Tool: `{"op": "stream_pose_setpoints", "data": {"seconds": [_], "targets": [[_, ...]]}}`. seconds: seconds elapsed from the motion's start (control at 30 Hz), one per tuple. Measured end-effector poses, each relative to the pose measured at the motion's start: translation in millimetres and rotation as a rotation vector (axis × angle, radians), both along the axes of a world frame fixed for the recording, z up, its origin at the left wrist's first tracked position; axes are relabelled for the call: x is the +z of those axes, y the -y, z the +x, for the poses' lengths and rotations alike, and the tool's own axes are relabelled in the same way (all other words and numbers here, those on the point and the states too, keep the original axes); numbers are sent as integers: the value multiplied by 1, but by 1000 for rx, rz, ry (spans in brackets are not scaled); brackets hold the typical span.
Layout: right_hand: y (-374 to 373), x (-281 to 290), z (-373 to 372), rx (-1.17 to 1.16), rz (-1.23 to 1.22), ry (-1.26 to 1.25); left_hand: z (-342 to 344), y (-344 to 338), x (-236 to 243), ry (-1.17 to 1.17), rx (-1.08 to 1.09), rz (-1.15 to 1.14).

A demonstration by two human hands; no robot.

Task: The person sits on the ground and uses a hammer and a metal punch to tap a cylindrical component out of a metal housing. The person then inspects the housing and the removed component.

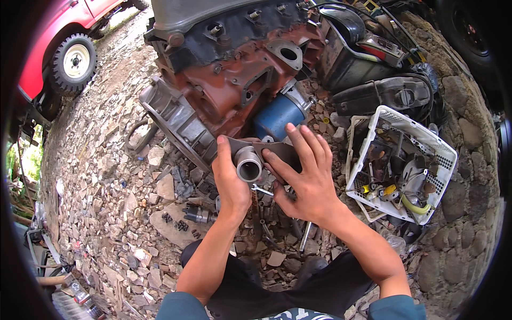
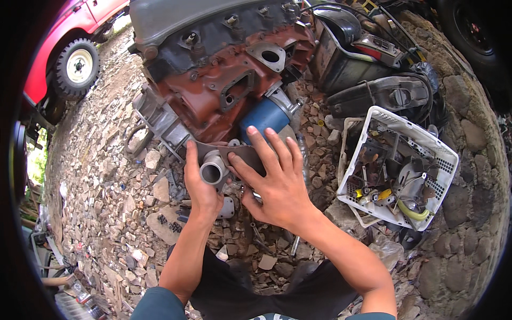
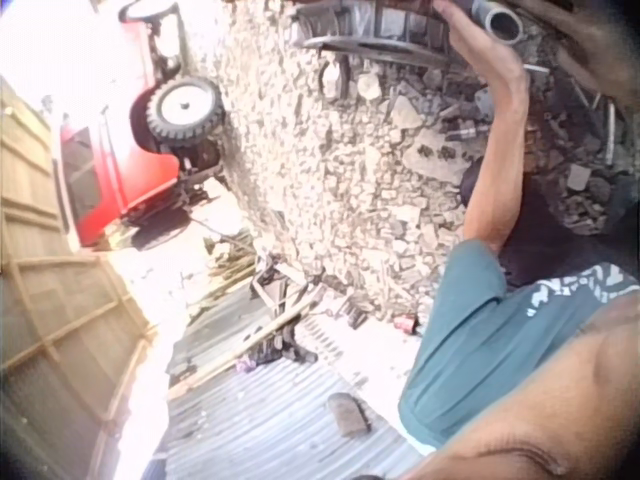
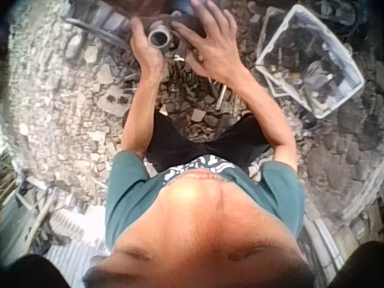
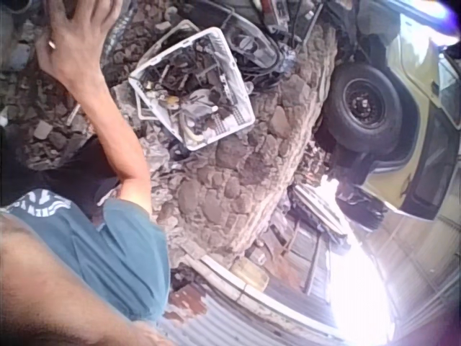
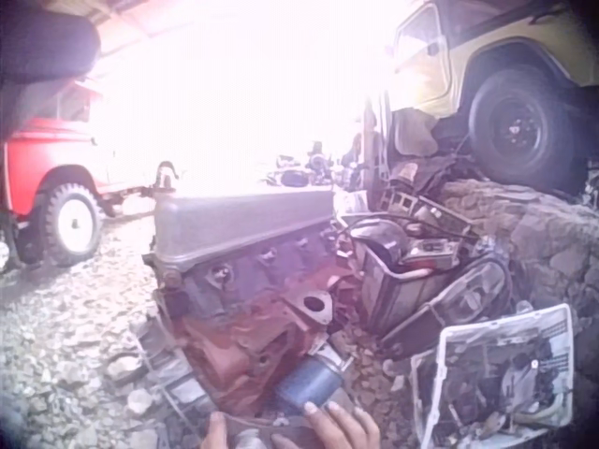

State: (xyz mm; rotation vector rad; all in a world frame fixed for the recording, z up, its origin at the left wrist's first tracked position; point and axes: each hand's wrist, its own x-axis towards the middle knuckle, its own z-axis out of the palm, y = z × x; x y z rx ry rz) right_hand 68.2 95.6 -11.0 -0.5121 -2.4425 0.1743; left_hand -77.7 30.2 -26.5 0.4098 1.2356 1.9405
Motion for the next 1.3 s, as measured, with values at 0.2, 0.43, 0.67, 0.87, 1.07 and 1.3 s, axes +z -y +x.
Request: {"op": "stream_pose_setpoints", "data": {"seconds": [0.2,0.43,0.67,0.87,1.07,1.3], "targets": [[8,14,-3,-36,-223,17,15,0,-3,-133,3,6],[13,17,9,65,-408,-27,18,8,10,-253,-28,-20],[11,19,18,116,-514,-60,14,18,18,-144,-97,-35],[16,20,14,76,-491,-62,24,11,8,-131,0,17],[26,16,13,-64,-268,-6,32,17,6,-153,7,65],[39,16,13,-30,-286,23,12,26,23,-115,-31,70]]}}
